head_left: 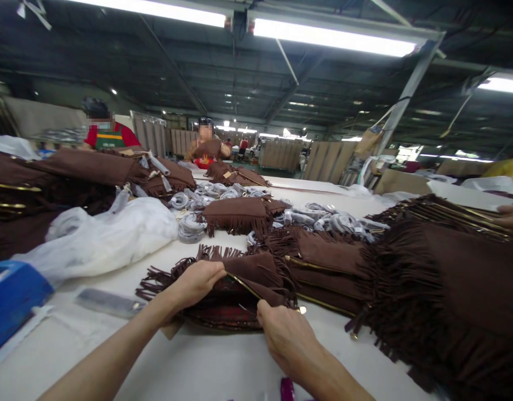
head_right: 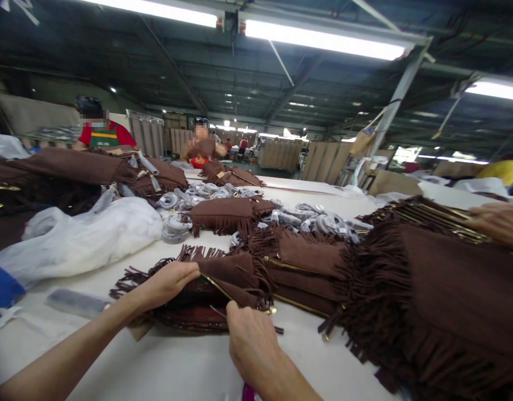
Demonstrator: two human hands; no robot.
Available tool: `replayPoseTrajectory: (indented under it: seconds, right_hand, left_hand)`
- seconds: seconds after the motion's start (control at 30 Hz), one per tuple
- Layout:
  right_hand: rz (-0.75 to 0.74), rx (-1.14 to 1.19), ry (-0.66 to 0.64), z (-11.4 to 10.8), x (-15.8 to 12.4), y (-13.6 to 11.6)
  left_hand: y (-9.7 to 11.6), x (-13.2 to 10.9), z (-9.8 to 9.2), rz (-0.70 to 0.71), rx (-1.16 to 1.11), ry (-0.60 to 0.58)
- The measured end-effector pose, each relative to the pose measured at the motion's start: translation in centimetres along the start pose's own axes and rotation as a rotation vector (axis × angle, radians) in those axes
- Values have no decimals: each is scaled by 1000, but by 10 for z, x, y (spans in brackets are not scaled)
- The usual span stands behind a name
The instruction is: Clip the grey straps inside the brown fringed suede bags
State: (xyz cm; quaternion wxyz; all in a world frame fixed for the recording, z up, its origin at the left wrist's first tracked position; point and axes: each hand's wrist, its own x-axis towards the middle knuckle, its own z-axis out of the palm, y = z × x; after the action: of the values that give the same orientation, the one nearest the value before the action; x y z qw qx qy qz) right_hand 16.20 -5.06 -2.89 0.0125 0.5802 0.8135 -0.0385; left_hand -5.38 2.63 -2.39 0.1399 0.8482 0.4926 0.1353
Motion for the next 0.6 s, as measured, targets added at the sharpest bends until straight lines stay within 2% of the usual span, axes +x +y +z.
replayPoseTrajectory:
  seconds: [0.17,0.27,0.33,0.43,0.5,0.6]
  right_hand:
    - [66,-49,-12,4,6,-1]
    - [60,-14,14,7,6,2]
    - [1,46,17,7,6,-1]
    - [-211,186,53,7,9,-13]
    - [-314,254,87,10,15,-26]
    - [-319,273,130,16,29,-43]
  left_hand:
    - [-16,-29,-2,78,69,-93]
    - [-30,-47,-7,64,-35,-106]
    - [-40,-51,-8,-40,-202,-56]
    - [-52,-46,-2,-201,-407,44]
    - [-56,-41,5,-225,-494,73]
    - [-60,-36,13,-222,-669,107]
